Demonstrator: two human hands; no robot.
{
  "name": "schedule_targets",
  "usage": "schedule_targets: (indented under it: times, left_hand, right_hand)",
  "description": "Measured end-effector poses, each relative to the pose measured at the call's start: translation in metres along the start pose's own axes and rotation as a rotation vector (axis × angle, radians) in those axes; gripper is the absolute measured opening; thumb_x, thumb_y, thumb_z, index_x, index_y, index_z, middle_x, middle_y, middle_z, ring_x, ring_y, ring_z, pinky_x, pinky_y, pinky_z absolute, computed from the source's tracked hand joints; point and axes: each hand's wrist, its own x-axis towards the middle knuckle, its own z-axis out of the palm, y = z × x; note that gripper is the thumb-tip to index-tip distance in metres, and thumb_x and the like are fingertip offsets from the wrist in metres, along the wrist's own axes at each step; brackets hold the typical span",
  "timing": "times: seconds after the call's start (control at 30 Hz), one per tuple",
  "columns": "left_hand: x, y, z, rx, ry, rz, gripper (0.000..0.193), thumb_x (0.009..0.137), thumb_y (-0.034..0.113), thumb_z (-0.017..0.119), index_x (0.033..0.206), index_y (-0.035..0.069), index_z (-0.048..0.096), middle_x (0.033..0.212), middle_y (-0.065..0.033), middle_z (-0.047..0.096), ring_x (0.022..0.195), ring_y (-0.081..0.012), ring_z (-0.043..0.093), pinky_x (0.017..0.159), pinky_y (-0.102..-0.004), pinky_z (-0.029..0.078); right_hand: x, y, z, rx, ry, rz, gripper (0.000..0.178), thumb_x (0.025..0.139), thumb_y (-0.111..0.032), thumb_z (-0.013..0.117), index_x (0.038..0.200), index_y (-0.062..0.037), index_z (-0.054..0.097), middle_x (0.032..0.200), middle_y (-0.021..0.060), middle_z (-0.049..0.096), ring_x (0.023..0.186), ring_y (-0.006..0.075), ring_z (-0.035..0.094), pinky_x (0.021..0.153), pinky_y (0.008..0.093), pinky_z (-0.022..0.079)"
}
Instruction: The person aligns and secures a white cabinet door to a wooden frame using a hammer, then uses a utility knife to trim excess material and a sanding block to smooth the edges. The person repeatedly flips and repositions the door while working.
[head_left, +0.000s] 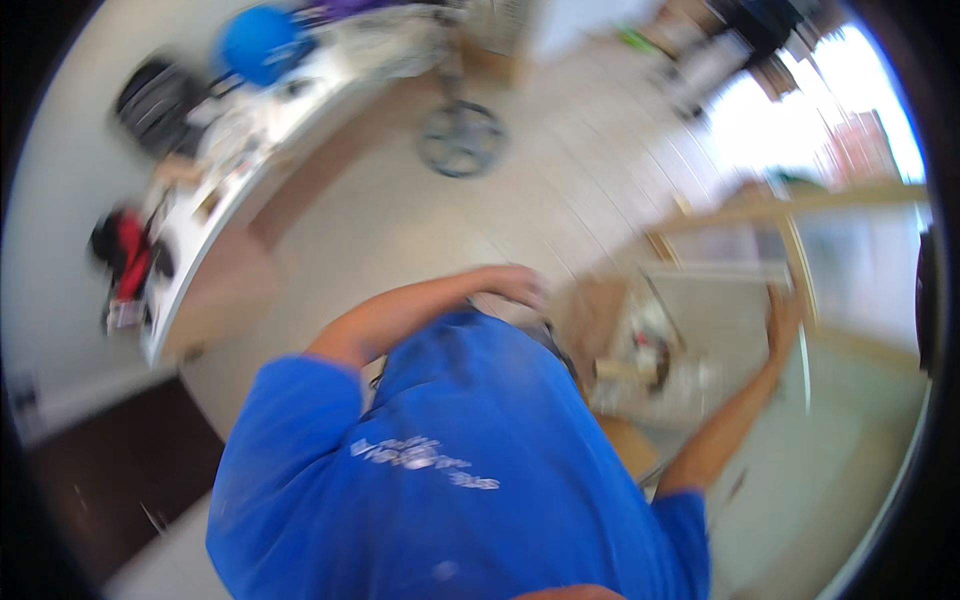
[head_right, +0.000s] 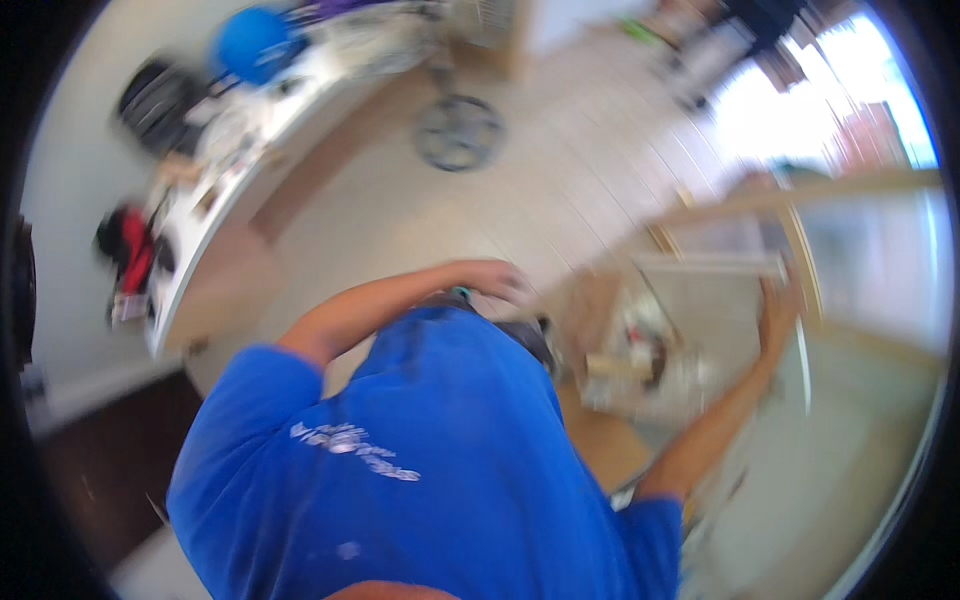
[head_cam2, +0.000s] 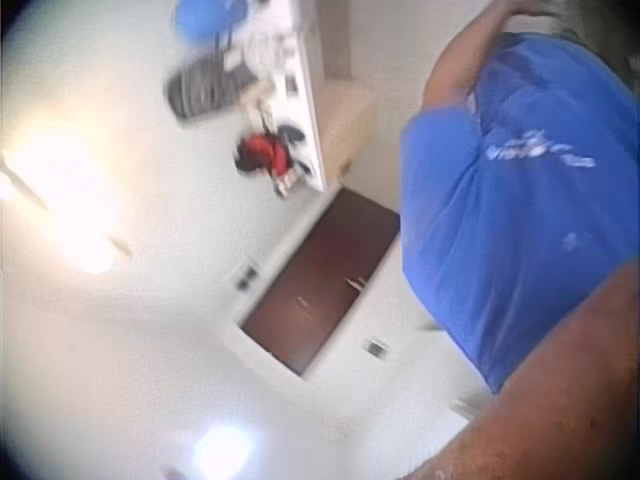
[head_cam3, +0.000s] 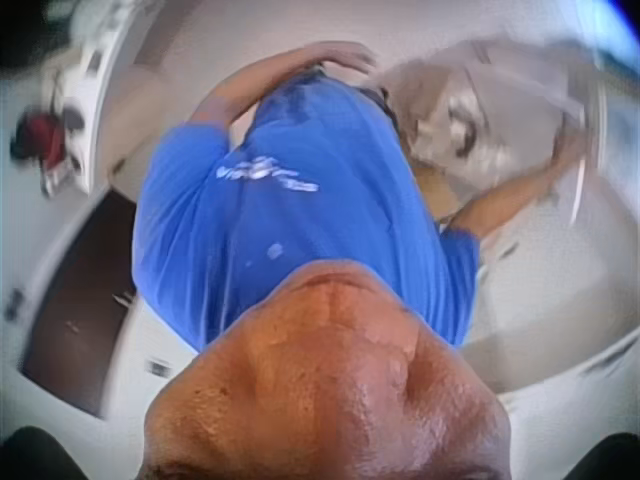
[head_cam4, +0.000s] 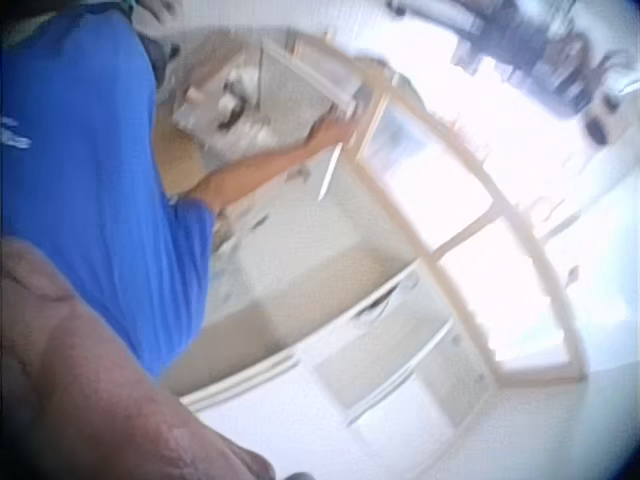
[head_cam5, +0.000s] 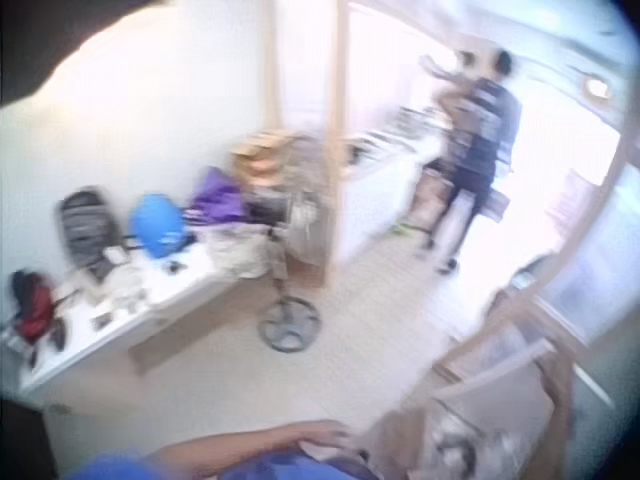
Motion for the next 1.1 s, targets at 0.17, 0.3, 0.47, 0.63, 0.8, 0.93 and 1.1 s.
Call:
schedule_targets:
  times: [0.17, 0.3, 0.47, 0.63, 0.8, 0.93, 1.1]
  left_hand:
    - [-0.220, -0.062, 0.002, -0.429, 0.530, -0.750, 0.027, 0.098, 0.029, 0.067, 0.110, 0.005, 0.071, 0.091, -0.0038, 0.070, 0.075, -0.0124, 0.064, 0.060, -0.0269, 0.049]
    - [-0.361, -0.082, 0.050, -0.778, 1.095, -1.163, 0.029, 0.101, 0.025, 0.062, 0.122, 0.005, 0.063, 0.102, -0.0092, 0.070, 0.079, -0.0201, 0.068, 0.065, -0.0303, 0.052]
    - [-0.468, -0.064, 0.142, -0.914, 1.314, -1.481, 0.032, 0.101, 0.024, 0.063, 0.125, 0.003, 0.061, 0.110, -0.0135, 0.068, 0.085, -0.0268, 0.069, 0.069, -0.0384, 0.056]
    - [-0.486, -0.047, 0.158, -0.861, 1.502, -1.344, 0.036, 0.098, 0.021, 0.064, 0.126, -0.001, 0.061, 0.119, -0.0153, 0.066, 0.103, -0.0277, 0.066, 0.079, -0.0416, 0.061]
    - [-0.517, -0.040, 0.033, -0.059, 1.857, -1.265, 0.039, 0.095, 0.026, 0.071, 0.117, -0.006, 0.065, 0.099, -0.0207, 0.072, 0.092, -0.0308, 0.071, 0.077, -0.0435, 0.058]
    - [-0.579, -0.021, -0.097, 0.643, 2.063, -1.109, 0.047, 0.095, 0.036, 0.072, 0.117, -0.006, 0.066, 0.104, -0.0242, 0.070, 0.103, -0.0409, 0.066, 0.091, -0.0486, 0.051]
    - [-0.666, -0.036, -0.235, 0.350, 2.174, -1.274, 0.079, 0.086, 0.042, 0.081, 0.138, -0.011, 0.052, 0.132, -0.0343, 0.051, 0.122, -0.0452, 0.057, 0.105, -0.0470, 0.047]
  right_hand:
    - [0.009, 0.001, -0.001, -0.101, 0.066, -0.114, 0.050, 0.086, -0.030, 0.079, 0.132, -0.0145, 0.065, 0.134, 0.0147, 0.067, 0.129, 0.0380, 0.059, 0.112, 0.0494, 0.040]
    - [0.022, -0.028, -0.008, -0.123, 0.038, 0.121, 0.046, 0.083, -0.029, 0.081, 0.126, -0.0197, 0.066, 0.112, 0.0109, 0.074, 0.110, 0.0370, 0.068, 0.104, 0.0487, 0.044]
    - [0.022, 0.008, -0.001, -0.100, 0.039, -0.116, 0.055, 0.082, -0.041, 0.084, 0.129, -0.0172, 0.066, 0.127, 0.0153, 0.070, 0.123, 0.0377, 0.063, 0.110, 0.0509, 0.041]
    - [0.020, 0.080, 0.025, -0.869, -0.114, -0.086, 0.047, 0.099, -0.039, 0.068, 0.144, -0.0277, 0.065, 0.141, 0.0207, 0.061, 0.132, 0.0403, 0.054, 0.116, 0.0558, 0.035]
    - [0.028, 0.070, 0.024, -0.544, 0.198, -0.007, 0.052, 0.100, -0.051, 0.063, 0.126, -0.0064, 0.069, 0.125, 0.0189, 0.070, 0.117, 0.0385, 0.065, 0.099, 0.0499, 0.049]
    - [0.029, 0.036, 0.030, -0.717, 0.164, 0.193, 0.056, 0.100, -0.059, 0.057, 0.130, -0.0131, 0.068, 0.127, 0.0163, 0.070, 0.123, 0.0387, 0.061, 0.101, 0.0548, 0.046]
    - [0.026, 0.020, 0.032, -0.798, 0.175, 0.282, 0.059, 0.099, -0.061, 0.058, 0.131, -0.0130, 0.069, 0.129, 0.0200, 0.069, 0.121, 0.0406, 0.062, 0.101, 0.0555, 0.046]
